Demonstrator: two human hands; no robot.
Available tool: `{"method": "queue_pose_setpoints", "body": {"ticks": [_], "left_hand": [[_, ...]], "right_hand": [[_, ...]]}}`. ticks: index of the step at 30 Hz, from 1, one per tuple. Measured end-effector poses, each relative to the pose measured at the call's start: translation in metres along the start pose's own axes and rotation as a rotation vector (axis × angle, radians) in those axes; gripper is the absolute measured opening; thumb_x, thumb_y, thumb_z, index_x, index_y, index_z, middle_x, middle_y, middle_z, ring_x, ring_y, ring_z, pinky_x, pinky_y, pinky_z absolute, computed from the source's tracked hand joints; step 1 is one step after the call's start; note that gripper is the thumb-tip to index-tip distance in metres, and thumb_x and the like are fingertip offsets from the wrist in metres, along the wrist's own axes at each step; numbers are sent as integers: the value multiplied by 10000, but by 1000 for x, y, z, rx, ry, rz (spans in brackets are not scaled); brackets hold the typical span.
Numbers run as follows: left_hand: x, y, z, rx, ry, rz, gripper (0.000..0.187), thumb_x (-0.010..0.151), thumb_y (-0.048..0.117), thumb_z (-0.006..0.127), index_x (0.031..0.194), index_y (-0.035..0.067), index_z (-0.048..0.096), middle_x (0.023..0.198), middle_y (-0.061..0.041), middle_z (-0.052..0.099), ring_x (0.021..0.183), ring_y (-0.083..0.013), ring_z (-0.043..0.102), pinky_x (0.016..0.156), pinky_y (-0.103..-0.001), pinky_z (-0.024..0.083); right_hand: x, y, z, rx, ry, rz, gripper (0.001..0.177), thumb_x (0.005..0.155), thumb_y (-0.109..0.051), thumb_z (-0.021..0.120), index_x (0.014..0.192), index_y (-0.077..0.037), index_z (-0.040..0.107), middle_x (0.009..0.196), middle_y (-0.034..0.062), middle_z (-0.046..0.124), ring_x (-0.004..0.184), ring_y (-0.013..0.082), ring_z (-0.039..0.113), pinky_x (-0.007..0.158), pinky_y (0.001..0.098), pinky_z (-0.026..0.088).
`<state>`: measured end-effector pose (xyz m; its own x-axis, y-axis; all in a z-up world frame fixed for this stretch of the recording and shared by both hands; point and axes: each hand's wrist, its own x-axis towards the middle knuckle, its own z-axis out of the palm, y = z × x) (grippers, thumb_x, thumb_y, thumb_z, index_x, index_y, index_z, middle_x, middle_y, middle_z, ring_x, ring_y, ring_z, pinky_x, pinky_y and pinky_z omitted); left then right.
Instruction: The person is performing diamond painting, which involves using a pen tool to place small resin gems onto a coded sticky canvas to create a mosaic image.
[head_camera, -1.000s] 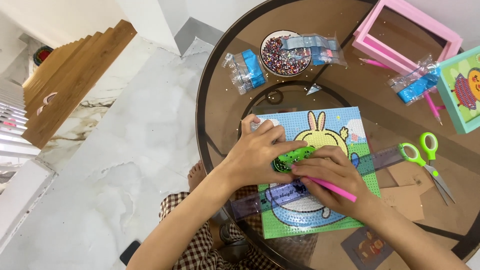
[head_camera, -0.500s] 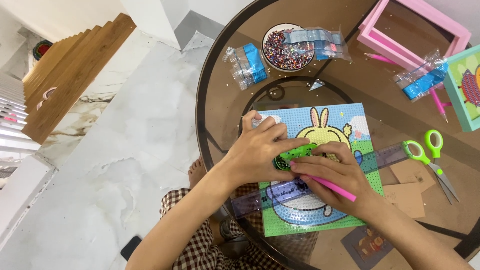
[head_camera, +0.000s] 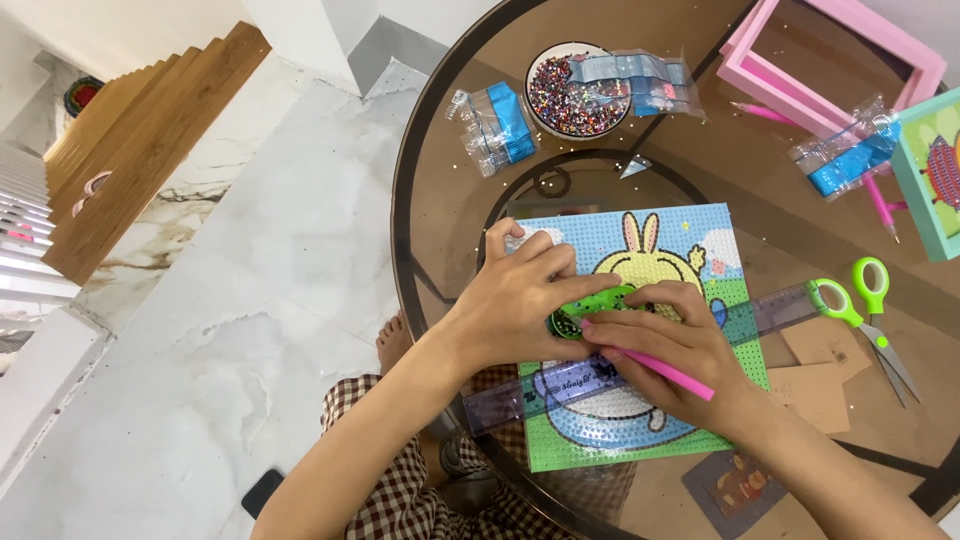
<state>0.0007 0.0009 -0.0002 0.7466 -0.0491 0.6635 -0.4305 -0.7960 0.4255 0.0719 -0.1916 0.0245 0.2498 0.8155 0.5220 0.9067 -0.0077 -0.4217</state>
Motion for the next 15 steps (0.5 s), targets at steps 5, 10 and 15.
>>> {"method": "queue_pose_setpoints", "body": {"ticks": [5, 10, 15], "left_hand": [[-2, -1, 3, -7, -3, -13, 444, 612, 359, 788, 1010, 184, 701, 727, 33, 354, 717, -149, 384, 948, -486, 217], [-1, -3, -2, -43, -8, -20, 410, 671, 418, 772, 983, 162, 702, 723, 31, 356, 718, -152, 383, 949, -485, 215], [-2, -6, -9, 100, -125, 77, 505, 775, 558, 732, 1130, 199, 701, 806, 7, 459, 802, -205, 465, 862, -453, 279]], "right_hand": [[-3, 1, -3, 19, 25, 22, 212, 817, -122, 654, 1007, -183, 724, 1023, -8, 736, 1007, 212, 557, 948, 358, 391], [-18, 29, -19, 47, 109, 43, 227, 821, -82, 617, 1014, -159, 710, 994, 36, 735, 1001, 260, 588, 966, 380, 401], [-15, 40, -40, -58, 131, 236, 198, 948, -65, 578, 1115, -125, 666, 1001, 31, 670, 1034, 203, 519, 905, 311, 420]]}}
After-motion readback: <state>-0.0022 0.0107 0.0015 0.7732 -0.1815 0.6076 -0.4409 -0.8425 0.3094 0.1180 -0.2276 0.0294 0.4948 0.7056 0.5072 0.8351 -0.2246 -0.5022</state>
